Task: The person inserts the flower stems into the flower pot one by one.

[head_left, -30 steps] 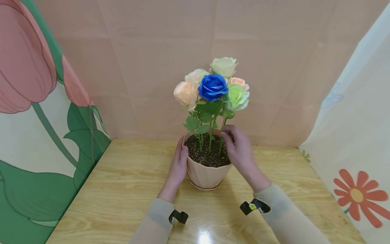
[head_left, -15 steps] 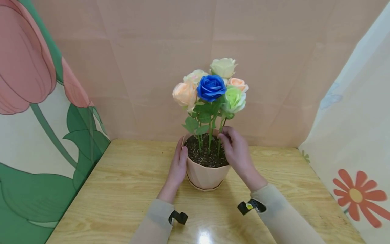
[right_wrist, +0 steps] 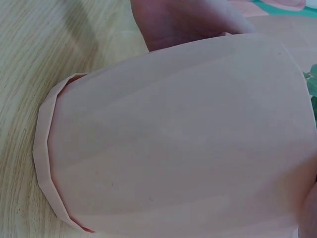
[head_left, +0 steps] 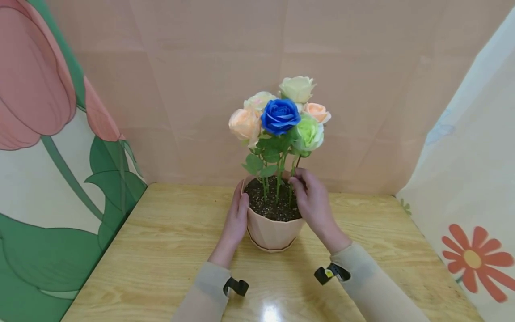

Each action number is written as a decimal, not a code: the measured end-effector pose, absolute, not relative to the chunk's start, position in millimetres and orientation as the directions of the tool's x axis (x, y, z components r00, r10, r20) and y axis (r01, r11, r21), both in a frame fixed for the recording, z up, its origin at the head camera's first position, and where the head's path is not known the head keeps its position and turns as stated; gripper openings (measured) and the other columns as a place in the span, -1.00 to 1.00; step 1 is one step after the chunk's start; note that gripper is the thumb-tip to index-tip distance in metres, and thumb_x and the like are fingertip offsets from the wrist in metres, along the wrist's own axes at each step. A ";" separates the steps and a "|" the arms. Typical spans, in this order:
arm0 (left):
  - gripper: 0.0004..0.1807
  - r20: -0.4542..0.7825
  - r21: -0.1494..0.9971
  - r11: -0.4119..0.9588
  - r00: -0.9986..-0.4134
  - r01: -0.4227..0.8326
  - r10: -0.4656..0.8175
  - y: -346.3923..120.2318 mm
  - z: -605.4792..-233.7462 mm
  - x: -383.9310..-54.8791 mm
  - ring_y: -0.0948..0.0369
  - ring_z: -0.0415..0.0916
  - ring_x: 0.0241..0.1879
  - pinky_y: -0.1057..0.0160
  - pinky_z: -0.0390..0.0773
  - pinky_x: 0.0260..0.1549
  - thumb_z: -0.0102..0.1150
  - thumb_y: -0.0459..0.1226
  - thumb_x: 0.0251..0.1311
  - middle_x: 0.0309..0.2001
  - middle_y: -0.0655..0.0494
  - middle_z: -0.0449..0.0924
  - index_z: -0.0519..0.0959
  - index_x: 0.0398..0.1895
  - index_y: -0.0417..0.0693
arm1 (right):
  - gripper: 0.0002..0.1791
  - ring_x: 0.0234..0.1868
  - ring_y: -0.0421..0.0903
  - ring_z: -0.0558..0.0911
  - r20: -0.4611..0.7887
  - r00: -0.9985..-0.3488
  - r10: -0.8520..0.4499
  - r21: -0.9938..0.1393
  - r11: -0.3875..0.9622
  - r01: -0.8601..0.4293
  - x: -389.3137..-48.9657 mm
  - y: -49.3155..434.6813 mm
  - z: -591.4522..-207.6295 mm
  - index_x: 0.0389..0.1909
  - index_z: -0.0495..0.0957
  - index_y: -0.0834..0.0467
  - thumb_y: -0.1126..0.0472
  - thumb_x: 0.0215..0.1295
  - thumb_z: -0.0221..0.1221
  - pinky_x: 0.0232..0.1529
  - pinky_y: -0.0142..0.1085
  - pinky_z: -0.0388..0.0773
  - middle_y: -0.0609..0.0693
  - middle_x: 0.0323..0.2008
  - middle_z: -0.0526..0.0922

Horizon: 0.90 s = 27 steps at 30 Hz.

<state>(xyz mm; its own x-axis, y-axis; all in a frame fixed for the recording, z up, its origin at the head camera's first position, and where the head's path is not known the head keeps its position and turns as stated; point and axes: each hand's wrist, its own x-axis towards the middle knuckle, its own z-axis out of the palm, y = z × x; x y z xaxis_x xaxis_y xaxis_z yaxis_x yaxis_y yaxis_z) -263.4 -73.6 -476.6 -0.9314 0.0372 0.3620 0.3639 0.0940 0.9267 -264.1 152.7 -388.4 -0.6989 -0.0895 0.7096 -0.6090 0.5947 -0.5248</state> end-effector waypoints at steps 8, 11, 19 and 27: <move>-0.31 0.348 0.932 0.094 -0.937 0.349 0.025 -73.2 -477.3 -261.1 -0.06 0.00 0.72 -0.17 0.04 0.66 -0.28 0.02 0.83 0.77 -0.06 0.06 0.02 0.84 0.00 | -0.94 -0.43 -0.08 0.54 0.692 -0.719 -0.061 -0.562 0.580 -0.590 -262.6 152.2 -390.7 -0.02 0.65 0.27 0.36 0.65 0.24 -0.44 -0.33 0.45 0.07 -0.36 0.65; -0.32 0.356 0.930 0.091 -0.934 0.356 0.024 -72.3 -478.8 -259.3 -0.07 0.02 0.71 -0.18 0.05 0.66 -0.28 0.01 0.83 0.76 -0.07 0.08 0.03 0.83 -0.02 | -0.92 -0.43 -0.07 0.55 0.675 -0.737 -0.043 -0.603 0.543 -0.584 -260.3 152.9 -392.5 0.01 0.66 0.29 0.36 0.65 0.23 -0.46 -0.38 0.45 0.08 -0.38 0.64; -0.31 0.365 0.926 0.096 -0.931 0.365 0.025 -73.8 -477.4 -255.1 -0.07 -0.02 0.72 -0.18 0.01 0.67 -0.30 0.03 0.83 0.77 -0.07 0.05 0.02 0.83 -0.03 | -0.90 -0.40 -0.07 0.57 0.634 -0.773 0.002 -0.673 0.494 -0.551 -254.2 150.8 -393.2 0.03 0.71 0.19 0.29 0.65 0.27 -0.46 -0.40 0.44 0.09 -0.37 0.67; -0.31 0.345 0.932 0.107 -0.938 0.345 0.017 -80.0 -475.6 -250.0 -0.09 -0.02 0.72 -0.21 0.03 0.66 -0.30 0.03 0.83 0.77 -0.07 0.03 0.01 0.84 -0.01 | -0.89 -0.39 -0.06 0.59 0.636 -0.772 0.006 -0.689 0.455 -0.564 -250.8 148.6 -395.7 0.02 0.73 0.23 0.32 0.64 0.27 -0.44 -0.45 0.48 0.07 -0.36 0.66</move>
<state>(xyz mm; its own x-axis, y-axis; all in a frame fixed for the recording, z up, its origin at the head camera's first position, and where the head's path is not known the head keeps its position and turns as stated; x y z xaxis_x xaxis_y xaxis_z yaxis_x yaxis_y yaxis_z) -250.0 -80.0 -475.6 -0.9383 0.0167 0.3455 0.3452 0.1068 0.9324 -250.8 148.6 -395.7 -0.7716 0.0057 0.6360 -0.5643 0.4553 -0.6887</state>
